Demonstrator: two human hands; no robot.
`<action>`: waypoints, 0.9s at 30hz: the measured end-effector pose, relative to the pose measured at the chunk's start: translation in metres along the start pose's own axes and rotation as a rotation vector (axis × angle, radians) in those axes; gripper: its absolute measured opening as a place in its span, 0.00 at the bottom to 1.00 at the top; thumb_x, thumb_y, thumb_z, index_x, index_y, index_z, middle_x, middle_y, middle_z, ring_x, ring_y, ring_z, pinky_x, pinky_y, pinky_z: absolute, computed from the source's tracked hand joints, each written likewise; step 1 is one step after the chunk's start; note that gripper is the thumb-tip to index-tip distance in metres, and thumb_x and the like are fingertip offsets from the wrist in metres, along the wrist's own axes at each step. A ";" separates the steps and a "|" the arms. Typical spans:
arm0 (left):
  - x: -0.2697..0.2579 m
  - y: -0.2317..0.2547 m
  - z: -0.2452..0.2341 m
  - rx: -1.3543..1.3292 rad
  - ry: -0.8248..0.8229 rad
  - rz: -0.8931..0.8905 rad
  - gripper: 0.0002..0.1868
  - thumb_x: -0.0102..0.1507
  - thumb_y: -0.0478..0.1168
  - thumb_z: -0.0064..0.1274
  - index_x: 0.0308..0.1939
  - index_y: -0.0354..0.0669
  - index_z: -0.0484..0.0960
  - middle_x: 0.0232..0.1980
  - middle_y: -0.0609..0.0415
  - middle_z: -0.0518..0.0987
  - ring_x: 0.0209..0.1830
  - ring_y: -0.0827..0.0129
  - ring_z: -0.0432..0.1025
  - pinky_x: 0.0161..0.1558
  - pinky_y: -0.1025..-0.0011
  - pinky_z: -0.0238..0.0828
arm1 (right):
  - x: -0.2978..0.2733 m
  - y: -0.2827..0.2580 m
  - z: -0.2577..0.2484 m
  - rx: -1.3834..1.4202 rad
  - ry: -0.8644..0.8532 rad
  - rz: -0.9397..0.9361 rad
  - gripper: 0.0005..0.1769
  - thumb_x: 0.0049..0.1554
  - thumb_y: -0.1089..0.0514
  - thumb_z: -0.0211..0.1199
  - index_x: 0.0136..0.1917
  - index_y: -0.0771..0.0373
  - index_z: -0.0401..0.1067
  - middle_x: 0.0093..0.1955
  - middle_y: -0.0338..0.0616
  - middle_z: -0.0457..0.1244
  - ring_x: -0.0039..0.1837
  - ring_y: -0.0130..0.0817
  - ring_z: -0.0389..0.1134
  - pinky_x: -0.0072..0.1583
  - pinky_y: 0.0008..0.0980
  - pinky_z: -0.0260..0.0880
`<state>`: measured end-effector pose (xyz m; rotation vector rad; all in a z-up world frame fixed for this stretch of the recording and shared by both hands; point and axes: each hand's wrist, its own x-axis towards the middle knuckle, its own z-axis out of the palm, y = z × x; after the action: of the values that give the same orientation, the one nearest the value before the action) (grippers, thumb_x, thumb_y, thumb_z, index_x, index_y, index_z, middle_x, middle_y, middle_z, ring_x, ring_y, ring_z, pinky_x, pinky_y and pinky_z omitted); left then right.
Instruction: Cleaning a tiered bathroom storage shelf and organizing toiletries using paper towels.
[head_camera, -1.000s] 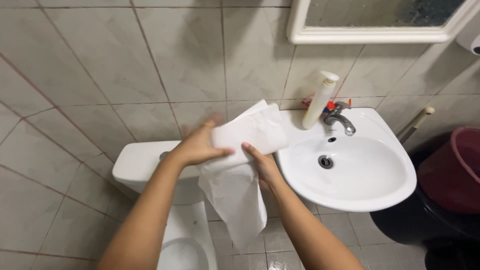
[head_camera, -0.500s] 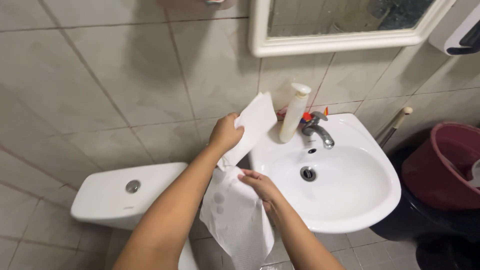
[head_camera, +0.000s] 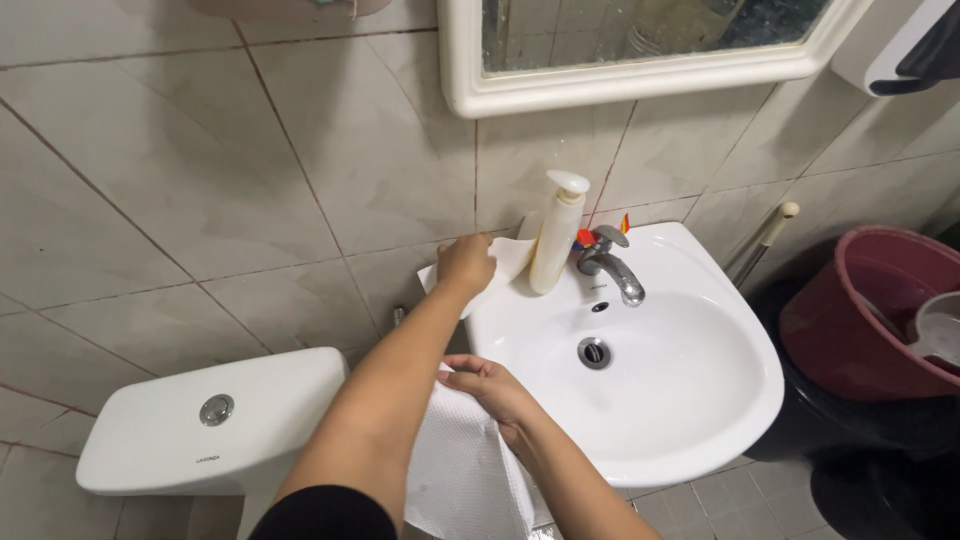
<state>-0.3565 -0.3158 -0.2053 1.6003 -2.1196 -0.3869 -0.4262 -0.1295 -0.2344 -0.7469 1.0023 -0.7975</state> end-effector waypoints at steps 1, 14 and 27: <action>0.000 0.002 -0.001 0.001 -0.001 -0.002 0.17 0.60 0.40 0.58 0.54 0.46 0.83 0.49 0.46 0.84 0.54 0.53 0.77 0.60 0.53 0.65 | 0.002 0.001 -0.002 0.001 -0.001 0.002 0.25 0.53 0.55 0.70 0.63 0.62 0.75 0.55 0.40 0.71 0.63 0.26 0.68 0.68 0.27 0.59; 0.011 -0.025 0.052 -0.228 -0.087 -0.240 0.25 0.55 0.49 0.68 0.53 0.42 0.86 0.52 0.44 0.85 0.53 0.53 0.80 0.55 0.61 0.76 | -0.002 0.002 -0.001 0.008 0.055 0.040 0.23 0.53 0.56 0.69 0.61 0.61 0.76 0.54 0.38 0.72 0.60 0.25 0.70 0.65 0.25 0.61; -0.009 0.029 -0.049 -0.010 -0.238 -0.346 0.56 0.46 0.63 0.69 0.71 0.43 0.64 0.69 0.45 0.73 0.68 0.54 0.69 0.65 0.53 0.65 | 0.004 -0.004 -0.009 0.022 0.007 -0.040 0.21 0.53 0.57 0.70 0.60 0.61 0.74 0.49 0.36 0.71 0.53 0.23 0.69 0.58 0.25 0.66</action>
<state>-0.3530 -0.2964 -0.1511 2.0059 -1.9942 -0.7314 -0.4338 -0.1364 -0.2358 -0.7473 0.9859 -0.8450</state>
